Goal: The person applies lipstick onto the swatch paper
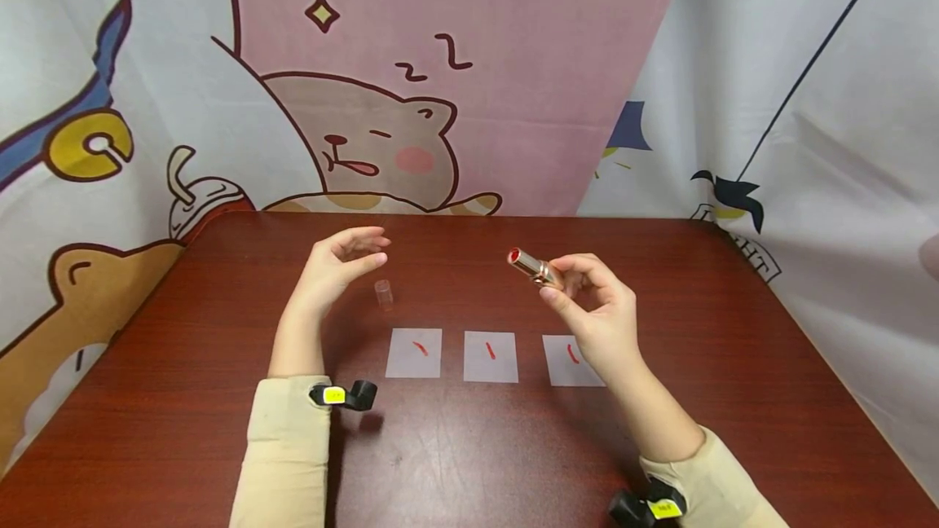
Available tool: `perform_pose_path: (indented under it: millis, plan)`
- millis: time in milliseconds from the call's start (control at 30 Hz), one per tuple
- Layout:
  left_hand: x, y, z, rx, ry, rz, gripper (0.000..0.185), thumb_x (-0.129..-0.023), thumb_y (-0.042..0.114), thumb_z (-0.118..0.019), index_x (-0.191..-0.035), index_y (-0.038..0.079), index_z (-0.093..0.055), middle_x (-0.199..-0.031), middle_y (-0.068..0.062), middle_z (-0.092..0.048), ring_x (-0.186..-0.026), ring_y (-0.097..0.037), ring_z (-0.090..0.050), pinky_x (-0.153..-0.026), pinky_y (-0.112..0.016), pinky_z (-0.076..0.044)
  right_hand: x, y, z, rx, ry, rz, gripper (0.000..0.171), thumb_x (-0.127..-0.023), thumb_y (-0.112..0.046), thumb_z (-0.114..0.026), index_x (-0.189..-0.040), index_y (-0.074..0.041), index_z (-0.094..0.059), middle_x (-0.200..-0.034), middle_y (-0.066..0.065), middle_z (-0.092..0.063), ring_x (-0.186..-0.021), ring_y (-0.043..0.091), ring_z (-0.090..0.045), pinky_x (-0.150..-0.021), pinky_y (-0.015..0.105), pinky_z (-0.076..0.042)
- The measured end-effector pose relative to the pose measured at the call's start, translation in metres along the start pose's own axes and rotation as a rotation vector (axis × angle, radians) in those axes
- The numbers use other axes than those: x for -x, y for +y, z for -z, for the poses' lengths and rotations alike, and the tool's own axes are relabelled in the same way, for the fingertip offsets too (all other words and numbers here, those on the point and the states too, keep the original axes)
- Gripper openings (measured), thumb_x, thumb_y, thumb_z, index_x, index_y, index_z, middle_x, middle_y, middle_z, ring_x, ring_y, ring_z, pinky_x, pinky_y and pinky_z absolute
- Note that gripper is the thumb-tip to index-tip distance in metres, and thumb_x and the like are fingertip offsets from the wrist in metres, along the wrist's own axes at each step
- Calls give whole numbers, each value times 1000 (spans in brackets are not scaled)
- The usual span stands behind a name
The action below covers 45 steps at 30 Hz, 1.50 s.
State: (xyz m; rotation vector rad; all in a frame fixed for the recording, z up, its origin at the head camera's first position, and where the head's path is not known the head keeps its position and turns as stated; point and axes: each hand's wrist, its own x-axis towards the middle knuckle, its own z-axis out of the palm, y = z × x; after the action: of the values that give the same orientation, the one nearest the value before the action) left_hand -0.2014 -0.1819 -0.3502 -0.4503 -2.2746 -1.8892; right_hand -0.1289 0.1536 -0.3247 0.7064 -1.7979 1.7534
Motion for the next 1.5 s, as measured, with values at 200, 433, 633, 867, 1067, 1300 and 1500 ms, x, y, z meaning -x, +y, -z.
perform_pose_path:
  millis: [200, 433, 633, 867, 1067, 1300, 1500]
  plan:
    - [4, -15, 9, -22, -53, 89, 43, -86, 9, -72, -126, 1, -59, -114, -12, -66, -105, -24, -60, -83, -25, -49, -1, -1, -1, 20, -2, 7, 29, -72, 21, -70, -99, 13, -61, -89, 1, -63, -70, 11, -50, -62, 18, -43]
    - [7, -34, 14, -36, -95, 149, 44, -85, 6, -72, -126, -2, -58, -123, -27, -57, -111, -35, -55, -83, -23, -47, -1, -1, -1, 31, -10, 4, 28, -73, 19, -71, -99, 13, -61, -88, 0, -62, -69, 11, -50, -62, 18, -43]
    - [11, -45, 15, -73, -120, 191, 49, -84, 9, -74, -128, -4, -56, -123, -21, -60, -113, -34, -55, -83, -23, -46, -1, -2, 0, 29, -17, -2, 27, -74, 17, -71, -98, 13, -60, -87, 0, -62, -69, 11, -50, -61, 18, -43]
    - [13, -53, 15, -83, -157, 225, 46, -84, 9, -74, -126, -3, -58, -116, -17, -64, -108, -29, -57, -84, -24, -46, -1, -2, 0, 24, -18, -8, 27, -74, 16, -72, -98, 13, -60, -88, -1, -62, -68, 10, -50, -61, 18, -43]
    - [15, -55, 11, -77, -176, 247, 41, -85, 7, -73, -122, -5, -60, -110, -18, -65, -104, -28, -59, -81, -22, -48, -1, -2, 1, 26, -12, 3, 28, -72, 20, -71, -97, 12, -61, -88, 0, -63, -67, 10, -50, -60, 18, -43]
    - [20, -27, 4, -97, -185, 244, 37, -86, -1, -69, -119, -13, -59, -107, -23, -65, -104, -35, -59, -79, -21, -48, 0, -2, 1, -1, -8, 11, 30, -71, 22, -70, -97, 13, -61, -89, 0, -64, -68, 10, -50, -60, 18, -42]
    - [18, -30, 3, -121, -162, 249, 37, -85, 1, -70, -118, -11, -61, -106, -21, -66, -103, -31, -58, -80, -22, -47, 0, -3, 1, -12, -13, 3, 29, -72, 22, -69, -98, 13, -60, -88, 1, -63, -68, 10, -50, -60, 18, -42]
